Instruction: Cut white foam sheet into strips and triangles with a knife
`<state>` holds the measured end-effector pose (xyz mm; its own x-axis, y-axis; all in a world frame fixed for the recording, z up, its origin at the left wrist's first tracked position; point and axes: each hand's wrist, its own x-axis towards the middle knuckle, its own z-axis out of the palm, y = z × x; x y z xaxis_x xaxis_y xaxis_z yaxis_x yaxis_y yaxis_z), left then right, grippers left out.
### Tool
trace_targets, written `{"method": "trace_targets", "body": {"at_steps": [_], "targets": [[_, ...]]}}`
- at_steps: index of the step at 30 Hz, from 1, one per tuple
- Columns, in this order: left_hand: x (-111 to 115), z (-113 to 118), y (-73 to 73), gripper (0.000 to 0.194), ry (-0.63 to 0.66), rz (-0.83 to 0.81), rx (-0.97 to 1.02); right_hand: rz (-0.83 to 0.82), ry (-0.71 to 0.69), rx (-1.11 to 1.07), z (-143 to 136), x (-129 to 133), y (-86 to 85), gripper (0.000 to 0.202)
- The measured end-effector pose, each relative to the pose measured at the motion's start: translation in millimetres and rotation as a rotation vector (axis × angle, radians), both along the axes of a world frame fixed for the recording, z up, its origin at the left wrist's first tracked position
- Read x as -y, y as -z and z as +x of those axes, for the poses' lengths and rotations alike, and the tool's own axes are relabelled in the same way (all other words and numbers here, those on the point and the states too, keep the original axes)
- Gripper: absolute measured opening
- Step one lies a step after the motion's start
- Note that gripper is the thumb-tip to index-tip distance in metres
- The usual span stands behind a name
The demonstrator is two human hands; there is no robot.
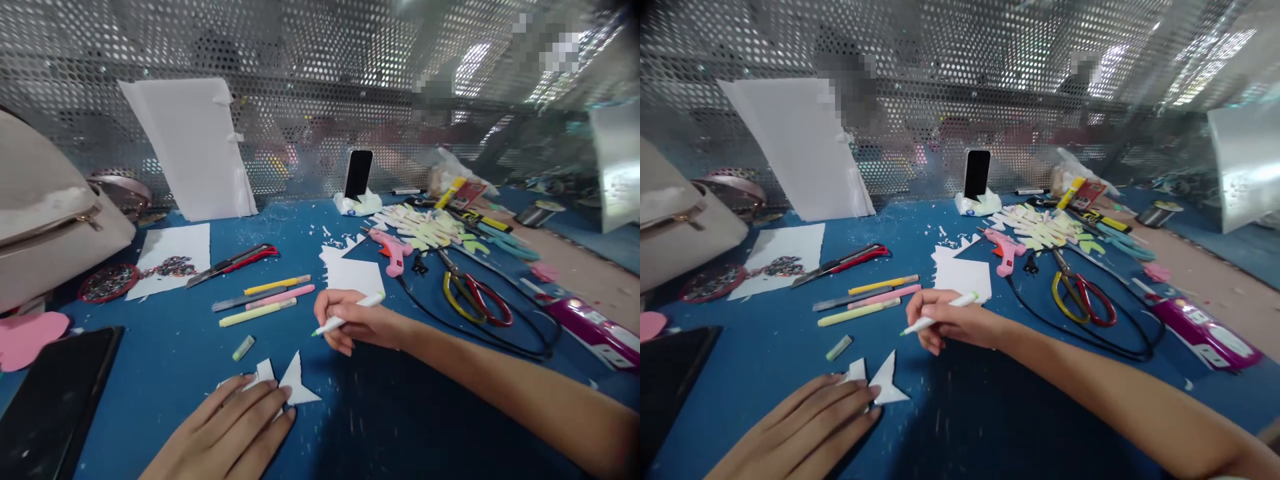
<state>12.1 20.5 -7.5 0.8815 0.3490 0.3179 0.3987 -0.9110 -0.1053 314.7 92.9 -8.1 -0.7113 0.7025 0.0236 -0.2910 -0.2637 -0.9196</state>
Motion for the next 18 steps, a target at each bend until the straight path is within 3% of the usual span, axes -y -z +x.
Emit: {"method": "trace_targets", "body": {"at_steps": [5, 10, 15, 18], "targets": [[-1, 0, 6.3, 0.045, 0.014, -0.046, 0.046, -0.055, 0.026, -0.063, 3, -5, 2.4, 0.026], [-1, -2, 7.5, 0.044, 0.068, 0.013, 0.089, -0.133, 0.058, -0.097, 1, -6, 4.5, 0.032], [0, 5, -15.7, 0.042, 0.051, -0.047, 0.139, -0.208, 0.136, -0.142, -3, 1, -12.2, 0.022], [3, 17, -33.2, 0.027, 0.072, -0.041, 0.245, -0.414, 0.213, -0.258, -16, 14, -31.8, 0.013]]}}
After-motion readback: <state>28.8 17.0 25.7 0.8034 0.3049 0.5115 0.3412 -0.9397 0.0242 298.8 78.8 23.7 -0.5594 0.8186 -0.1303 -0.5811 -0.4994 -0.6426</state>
